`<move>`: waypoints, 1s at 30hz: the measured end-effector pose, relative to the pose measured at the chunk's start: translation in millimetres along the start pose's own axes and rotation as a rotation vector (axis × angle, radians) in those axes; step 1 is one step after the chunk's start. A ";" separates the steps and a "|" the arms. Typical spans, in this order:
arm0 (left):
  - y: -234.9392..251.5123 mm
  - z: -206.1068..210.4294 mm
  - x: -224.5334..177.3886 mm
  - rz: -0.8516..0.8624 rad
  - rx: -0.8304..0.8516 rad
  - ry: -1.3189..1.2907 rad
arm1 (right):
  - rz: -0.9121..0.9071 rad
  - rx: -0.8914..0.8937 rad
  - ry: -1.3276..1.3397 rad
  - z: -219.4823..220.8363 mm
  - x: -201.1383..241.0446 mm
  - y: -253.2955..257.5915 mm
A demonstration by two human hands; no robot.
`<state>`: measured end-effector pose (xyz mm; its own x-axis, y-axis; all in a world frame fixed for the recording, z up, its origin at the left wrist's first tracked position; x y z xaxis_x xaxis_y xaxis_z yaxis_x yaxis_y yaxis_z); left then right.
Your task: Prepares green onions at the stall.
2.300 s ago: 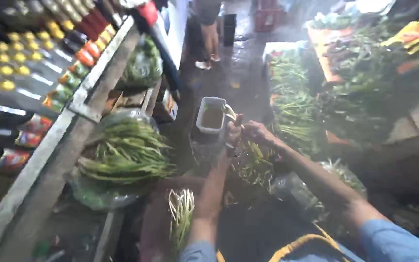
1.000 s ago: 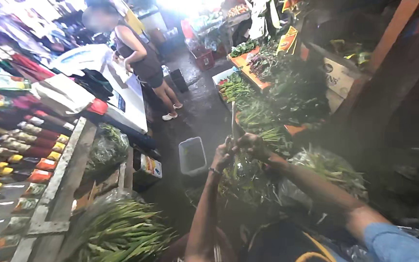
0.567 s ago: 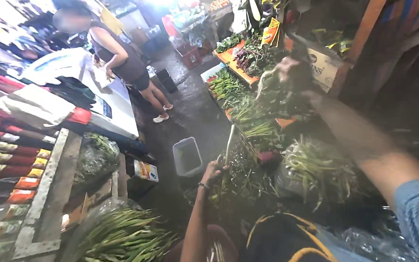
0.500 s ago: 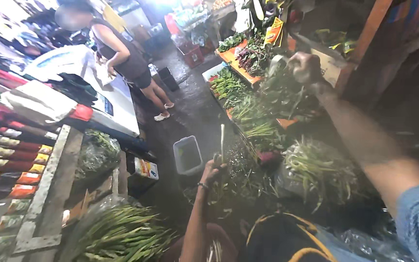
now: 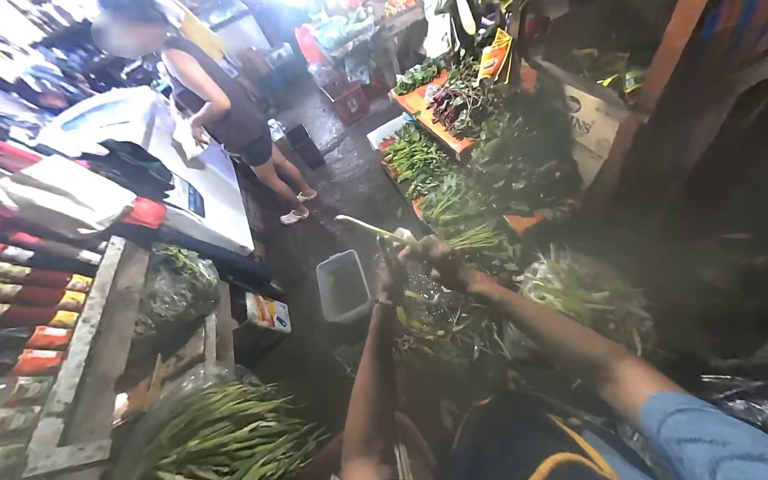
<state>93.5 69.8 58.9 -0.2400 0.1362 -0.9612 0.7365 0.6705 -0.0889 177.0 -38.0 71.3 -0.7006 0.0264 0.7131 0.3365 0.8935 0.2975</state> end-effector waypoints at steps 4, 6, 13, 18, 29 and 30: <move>-0.5 -5.2 -16.8 0.042 0.055 0.130 | 0.016 0.065 0.182 -20.7 -7.9 8.5; 2.6 -1.8 -22.6 0.114 0.119 0.207 | 0.113 0.108 0.366 -22.1 -11.4 11.9; 10.1 3.4 -32.1 0.255 0.166 0.280 | 0.251 0.216 0.340 -4.8 -13.0 23.0; 9.5 0.1 -20.3 0.243 0.225 0.307 | 0.023 0.055 0.038 -18.4 -10.0 23.6; -7.9 -17.3 55.9 0.041 0.403 0.538 | 0.179 0.104 -0.559 -158.5 -0.3 45.4; -9.7 -20.7 60.0 0.020 0.384 0.559 | 0.198 0.051 -0.584 -186.4 6.3 46.0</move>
<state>58.8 86.6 7.5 -0.4394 0.5717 -0.6929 0.8915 0.3720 -0.2584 305.3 -80.3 207.9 -0.8617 0.4221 0.2816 0.4747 0.8666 0.1539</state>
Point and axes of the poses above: each hand's wrist, its own y-axis towards the middle knuckle, its own z-axis out of the palm, x = y × z, the point moved 9 cm from there along y, towards the middle knuckle, and after that the axes turned 6 degrees about x, right-handed, at the moved point
